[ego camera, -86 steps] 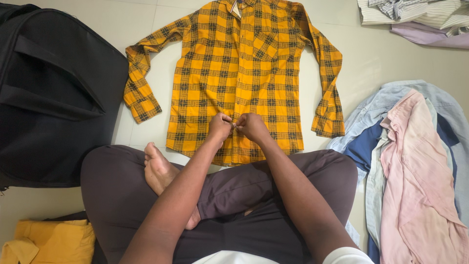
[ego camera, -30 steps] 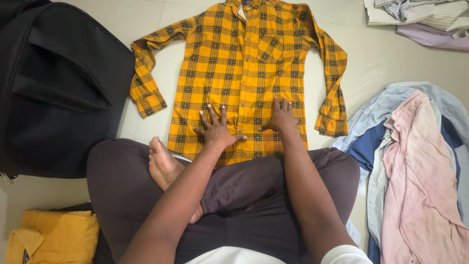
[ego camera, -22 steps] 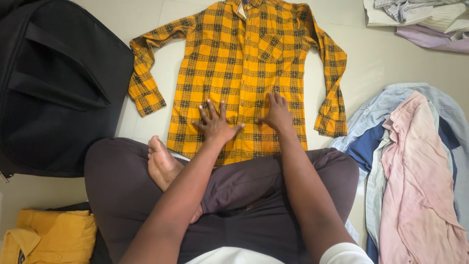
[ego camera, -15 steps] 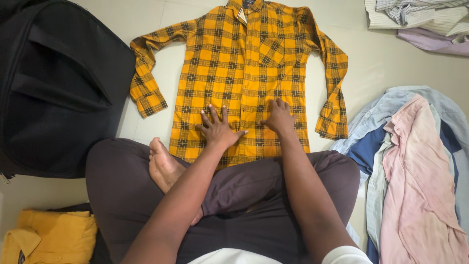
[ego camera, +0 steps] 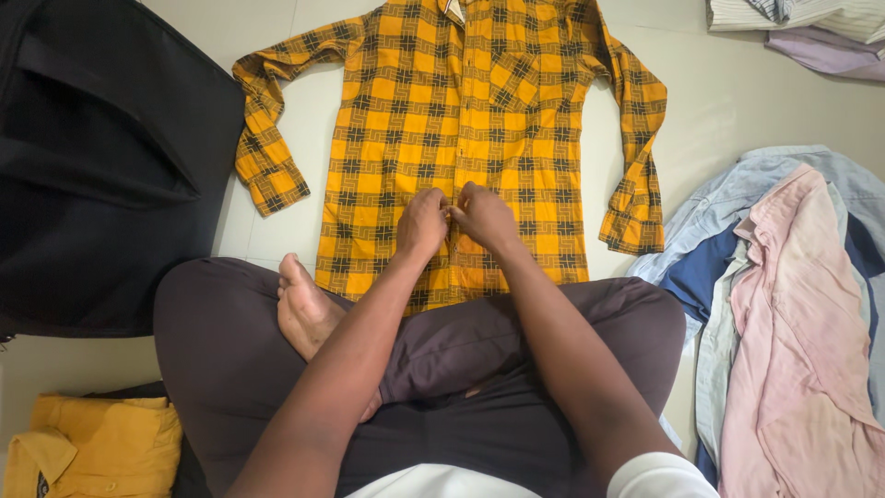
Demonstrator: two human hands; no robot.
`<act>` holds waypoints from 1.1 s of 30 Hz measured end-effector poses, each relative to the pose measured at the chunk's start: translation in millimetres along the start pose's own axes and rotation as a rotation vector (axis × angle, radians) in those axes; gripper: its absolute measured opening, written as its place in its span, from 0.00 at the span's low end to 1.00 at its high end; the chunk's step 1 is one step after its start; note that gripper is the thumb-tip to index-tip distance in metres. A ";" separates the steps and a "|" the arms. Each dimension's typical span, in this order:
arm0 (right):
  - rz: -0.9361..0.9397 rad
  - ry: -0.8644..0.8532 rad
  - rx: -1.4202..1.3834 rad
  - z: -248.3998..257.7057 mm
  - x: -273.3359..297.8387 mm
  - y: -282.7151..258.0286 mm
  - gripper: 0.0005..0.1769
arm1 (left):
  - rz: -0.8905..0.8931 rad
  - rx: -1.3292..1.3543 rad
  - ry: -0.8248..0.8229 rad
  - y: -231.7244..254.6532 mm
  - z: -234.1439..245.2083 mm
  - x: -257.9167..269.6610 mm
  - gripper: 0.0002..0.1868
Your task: The person buttons a yellow and black plaid shirt on the floor by aligning the fabric and pushing individual buttons through their corresponding buttonholes.
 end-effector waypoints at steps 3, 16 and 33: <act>0.051 0.026 -0.021 -15.2 -5.9 2.2 0.19 | -0.006 0.013 0.023 -0.3 2.9 1.6 0.11; -0.161 -0.025 -0.415 -6.7 -15.3 38.6 0.15 | -0.023 -0.140 -0.036 13.9 -20.8 -20.5 0.13; -0.155 -0.042 -0.283 -8.7 -18.9 43.0 0.16 | 0.049 0.296 0.129 -6.0 -6.6 -35.9 0.08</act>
Point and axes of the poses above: each hand's wrist, its own x-axis away from the middle knuckle, its own z-axis out of the back of the hand, y = z × x, the point moved 8 cm from there along -x, towards the middle knuckle, and after that the axes turned 3 degrees about -y, right-handed, at the moved point
